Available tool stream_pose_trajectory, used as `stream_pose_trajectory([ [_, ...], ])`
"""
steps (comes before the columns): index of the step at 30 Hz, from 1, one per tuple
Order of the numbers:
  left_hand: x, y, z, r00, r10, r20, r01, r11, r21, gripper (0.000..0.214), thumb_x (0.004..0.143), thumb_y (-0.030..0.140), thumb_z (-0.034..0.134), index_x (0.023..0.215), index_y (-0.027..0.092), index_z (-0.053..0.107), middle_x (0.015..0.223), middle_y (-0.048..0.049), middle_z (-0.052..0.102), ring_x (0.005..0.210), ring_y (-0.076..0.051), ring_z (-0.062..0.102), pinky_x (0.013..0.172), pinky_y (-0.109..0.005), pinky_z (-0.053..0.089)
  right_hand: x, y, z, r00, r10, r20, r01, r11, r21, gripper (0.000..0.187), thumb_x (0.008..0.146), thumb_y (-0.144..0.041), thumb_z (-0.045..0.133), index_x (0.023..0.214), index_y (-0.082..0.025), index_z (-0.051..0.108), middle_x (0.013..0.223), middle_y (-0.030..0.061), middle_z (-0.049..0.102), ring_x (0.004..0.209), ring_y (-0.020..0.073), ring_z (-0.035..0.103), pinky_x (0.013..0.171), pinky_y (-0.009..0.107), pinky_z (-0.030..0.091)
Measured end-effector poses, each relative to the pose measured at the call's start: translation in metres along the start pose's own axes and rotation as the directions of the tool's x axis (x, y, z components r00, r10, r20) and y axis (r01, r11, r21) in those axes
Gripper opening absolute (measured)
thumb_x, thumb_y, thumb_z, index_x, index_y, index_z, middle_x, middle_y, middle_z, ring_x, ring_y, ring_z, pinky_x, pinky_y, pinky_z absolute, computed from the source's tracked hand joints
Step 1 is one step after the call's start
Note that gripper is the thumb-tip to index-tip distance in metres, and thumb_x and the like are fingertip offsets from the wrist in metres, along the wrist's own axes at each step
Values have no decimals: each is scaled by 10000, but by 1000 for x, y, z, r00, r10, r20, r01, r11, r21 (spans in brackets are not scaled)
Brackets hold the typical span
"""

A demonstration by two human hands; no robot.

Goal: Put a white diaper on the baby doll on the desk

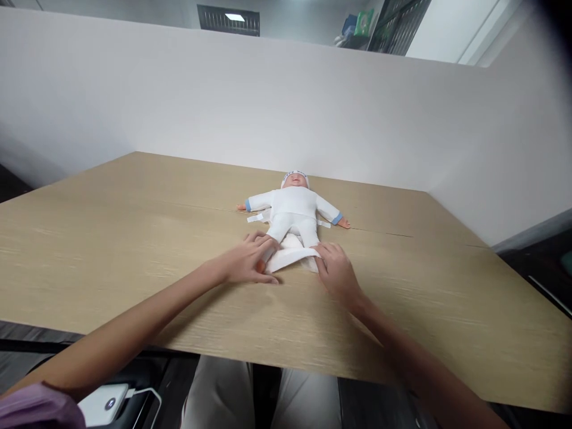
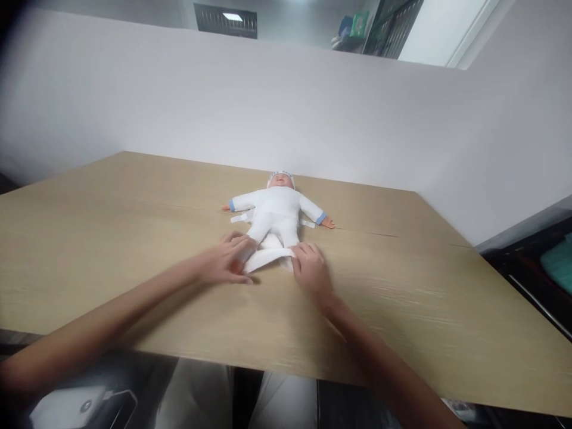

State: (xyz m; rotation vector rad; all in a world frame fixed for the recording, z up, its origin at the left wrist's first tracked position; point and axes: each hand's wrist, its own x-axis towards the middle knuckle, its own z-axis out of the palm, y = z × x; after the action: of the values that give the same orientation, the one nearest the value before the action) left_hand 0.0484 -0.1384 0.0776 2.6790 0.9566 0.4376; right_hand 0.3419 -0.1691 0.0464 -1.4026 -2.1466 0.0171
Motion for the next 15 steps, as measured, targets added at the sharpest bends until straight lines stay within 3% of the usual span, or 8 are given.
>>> stream_pose_trajectory([
  [2,6,2,9,998,-30,-61,34,997,69,496,885,525,734,1244,215,591,1254,-128,650,1229,-384,500,1038,-542,457,7,6,0,999,36,-27,-34,997,72,278,1022,-157,432,1040,-194,707,1002,97,724,995,292,597,876,411,480],
  [5,19,-4,13,987,-64,-146,73,996,58,195,999,376,557,1086,217,628,1119,-101,671,1094,-322,532,992,-491,470,20,14,1,996,77,-52,-68,984,168,286,1062,-265,414,924,-216,659,883,69,684,886,268,585,810,384,459],
  [7,30,-12,8,968,-97,-230,89,995,-45,249,1048,387,457,1025,216,636,1062,-89,674,1046,-292,554,985,-461,478,31,19,2,992,86,-96,-62,971,231,298,1069,-324,414,899,-222,637,896,67,662,882,255,594,828,378,471],
  [11,62,-36,-6,905,-137,-403,33,966,-255,359,1061,463,416,1098,201,660,1202,-107,662,1167,-287,583,1085,-456,447,66,29,5,971,79,-226,-8,954,299,296,1055,-390,424,1013,-207,653,1100,116,669,1088,276,610,1025,425,461],
  [13,83,-51,-10,880,-186,-438,32,942,-335,401,1048,514,427,1114,198,665,1223,-110,661,1196,-294,583,1111,-456,435,88,36,9,966,132,-224,-40,927,373,299,1034,-423,442,1025,-211,652,1132,118,673,1135,289,594,1075,444,438],
  [15,105,-65,-11,865,-302,-401,83,874,-479,442,1028,576,450,1068,200,679,1177,-99,691,1175,-302,600,1109,-452,441,112,47,17,961,224,-163,-121,868,482,314,1006,-482,471,948,-225,642,1049,95,688,1084,291,601,1071,453,445],
])
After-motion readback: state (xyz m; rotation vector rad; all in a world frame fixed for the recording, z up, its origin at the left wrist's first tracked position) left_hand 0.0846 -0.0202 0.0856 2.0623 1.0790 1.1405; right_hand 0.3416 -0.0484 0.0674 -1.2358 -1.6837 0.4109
